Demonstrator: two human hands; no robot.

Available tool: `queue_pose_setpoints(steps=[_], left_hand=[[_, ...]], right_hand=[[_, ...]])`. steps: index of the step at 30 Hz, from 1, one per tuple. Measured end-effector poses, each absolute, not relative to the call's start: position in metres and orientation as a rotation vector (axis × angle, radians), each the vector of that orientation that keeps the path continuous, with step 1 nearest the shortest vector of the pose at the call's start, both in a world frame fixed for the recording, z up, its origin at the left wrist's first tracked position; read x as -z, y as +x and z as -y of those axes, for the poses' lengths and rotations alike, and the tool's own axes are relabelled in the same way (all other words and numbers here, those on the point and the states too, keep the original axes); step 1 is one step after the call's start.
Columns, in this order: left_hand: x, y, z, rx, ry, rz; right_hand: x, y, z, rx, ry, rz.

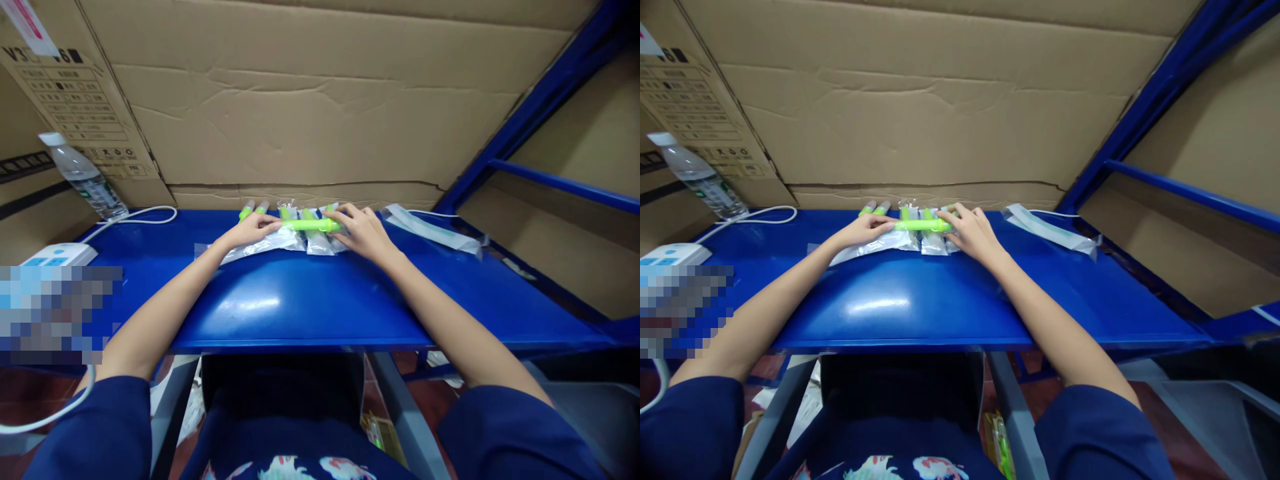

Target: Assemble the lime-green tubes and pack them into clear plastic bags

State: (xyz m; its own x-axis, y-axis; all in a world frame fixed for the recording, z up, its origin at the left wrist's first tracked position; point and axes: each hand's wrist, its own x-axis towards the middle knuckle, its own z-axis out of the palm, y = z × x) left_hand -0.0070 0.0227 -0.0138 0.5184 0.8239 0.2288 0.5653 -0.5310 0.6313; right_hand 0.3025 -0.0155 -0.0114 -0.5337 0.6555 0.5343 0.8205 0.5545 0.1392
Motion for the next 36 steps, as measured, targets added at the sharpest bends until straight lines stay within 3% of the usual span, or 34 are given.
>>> queue_pose_setpoints(steps=[7,14,26,36], left_hand=[[0.009,0.011,-0.013,-0.751,2.425,-1.022],[0.010,0.017,-0.007,-0.755,2.508,-1.003],[-0.006,0.015,0.006,-0.417,2.457,-0.982],[-0.008,0.003,-0.001,-0.530,2.426,-1.075]], right_hand=[[0.029,0.277,0.019,0.458,-1.040,2.274],[0.031,0.275,0.020,0.591,-1.046,2.233],[0.047,0.257,0.026,0.351,-0.967,2.241],[0.030,0.279,0.014,0.184,-1.155,2.146]])
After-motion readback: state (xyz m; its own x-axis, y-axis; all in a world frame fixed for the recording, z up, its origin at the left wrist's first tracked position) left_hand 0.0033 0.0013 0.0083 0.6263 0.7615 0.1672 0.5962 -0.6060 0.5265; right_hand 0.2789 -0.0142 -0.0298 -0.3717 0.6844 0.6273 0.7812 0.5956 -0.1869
